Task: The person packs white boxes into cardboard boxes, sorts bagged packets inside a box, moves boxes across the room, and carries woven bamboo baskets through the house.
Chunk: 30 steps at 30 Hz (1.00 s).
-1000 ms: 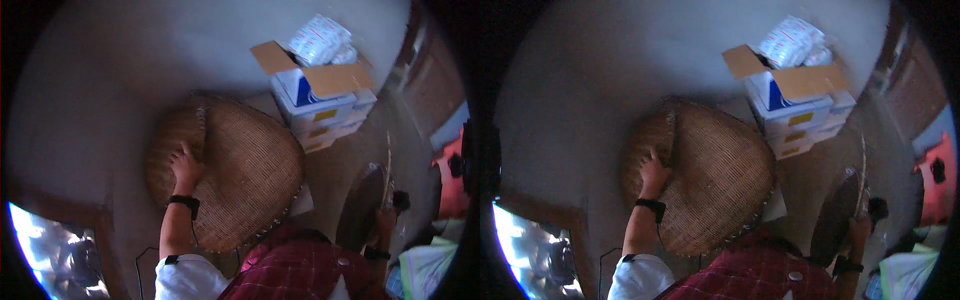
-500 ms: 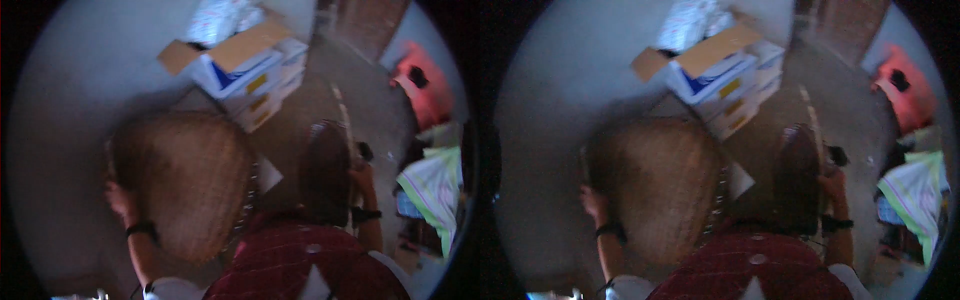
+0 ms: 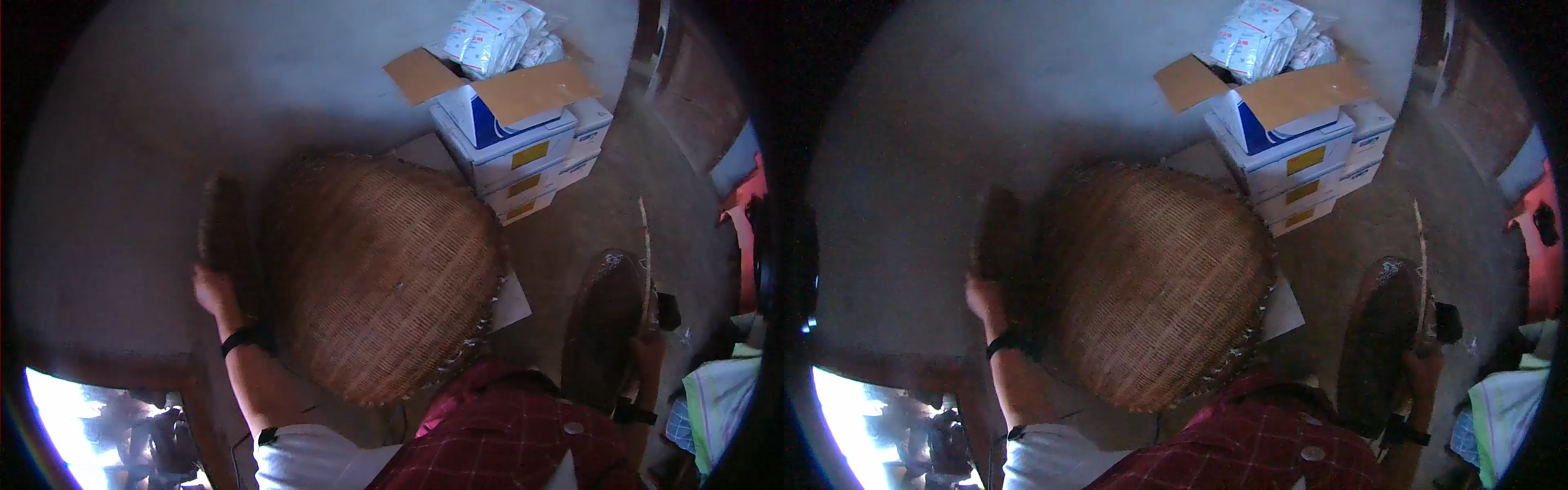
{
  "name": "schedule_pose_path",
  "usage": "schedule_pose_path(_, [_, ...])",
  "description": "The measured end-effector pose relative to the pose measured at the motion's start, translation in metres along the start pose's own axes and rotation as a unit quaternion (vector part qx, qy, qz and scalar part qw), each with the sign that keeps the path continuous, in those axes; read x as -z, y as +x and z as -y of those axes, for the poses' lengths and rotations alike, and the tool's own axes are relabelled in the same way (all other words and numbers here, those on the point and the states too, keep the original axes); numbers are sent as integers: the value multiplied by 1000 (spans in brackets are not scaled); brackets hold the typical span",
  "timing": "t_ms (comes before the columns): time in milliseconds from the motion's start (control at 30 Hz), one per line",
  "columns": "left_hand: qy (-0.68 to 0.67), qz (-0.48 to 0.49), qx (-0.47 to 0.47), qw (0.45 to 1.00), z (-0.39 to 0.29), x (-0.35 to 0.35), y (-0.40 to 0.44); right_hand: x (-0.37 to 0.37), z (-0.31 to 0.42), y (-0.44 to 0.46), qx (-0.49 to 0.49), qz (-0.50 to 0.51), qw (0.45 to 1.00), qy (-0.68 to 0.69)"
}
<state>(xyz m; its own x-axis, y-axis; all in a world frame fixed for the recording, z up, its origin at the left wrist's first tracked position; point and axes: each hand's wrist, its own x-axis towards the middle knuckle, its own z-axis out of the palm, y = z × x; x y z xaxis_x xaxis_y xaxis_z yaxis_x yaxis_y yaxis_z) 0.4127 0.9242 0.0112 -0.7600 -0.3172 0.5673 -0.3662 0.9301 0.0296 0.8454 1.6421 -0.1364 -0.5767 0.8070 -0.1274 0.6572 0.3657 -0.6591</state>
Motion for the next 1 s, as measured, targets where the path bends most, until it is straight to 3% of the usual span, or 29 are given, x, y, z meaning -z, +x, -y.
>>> schedule_pose_path(67, [-18,-49,51,997,25,47,1,-2,0,2,4,-13,1000,13])
schedule_pose_path(133, [-97,-124,45,987,33,107,-14,-4,-5,8,16,-29,999,28])
schedule_pose_path(167, [-141,-171,40,974,78,95,-2,-6,-14,13,49,-31,995,81])
schedule_pose_path(233, [-66,-152,115,979,102,127,-5,-5,-5,17,88,-32,986,138])
schedule_pose_path(300, [-208,-174,75,960,82,176,-34,19,23,8,36,-18,995,88])
schedule_pose_path(333, [-211,-191,28,958,100,176,-40,29,22,10,41,-22,995,90])
schedule_pose_path(367, [-334,-197,51,920,77,190,-52,39,14,14,33,-41,993,101])
schedule_pose_path(467, [-360,-177,34,915,56,199,-74,77,-1,21,23,-99,981,168])
schedule_pose_path(533, [-587,-80,27,806,14,206,-95,112,4,6,15,-149,965,216])
schedule_pose_path(600, [-637,-26,87,766,-2,178,-107,143,34,-19,75,-135,906,394])
schedule_pose_path(633, [-650,-14,74,756,-26,176,-115,157,21,-24,69,-158,903,393])
schedule_pose_path(700, [-727,86,105,673,-87,179,-140,190,4,-40,90,-144,865,472])
schedule_pose_path(733, [-739,104,90,659,-110,173,-147,192,7,-52,67,-237,808,535])
schedule_pose_path(767, [-756,137,86,635,-132,161,-157,199,11,-64,3,-266,752,604])
schedule_pose_path(800, [-771,170,83,609,-154,149,-167,208,3,-72,34,-268,741,615])
schedule_pose_path(833, [-780,134,117,599,-94,161,-165,221,36,-89,64,-257,739,619])
schedule_pose_path(900, [-751,182,147,617,-80,121,-152,230,91,-117,84,-273,725,627])
schedule_pose_path(1000, [-799,250,133,531,-64,105,-139,183,216,-212,110,-304,729,603])
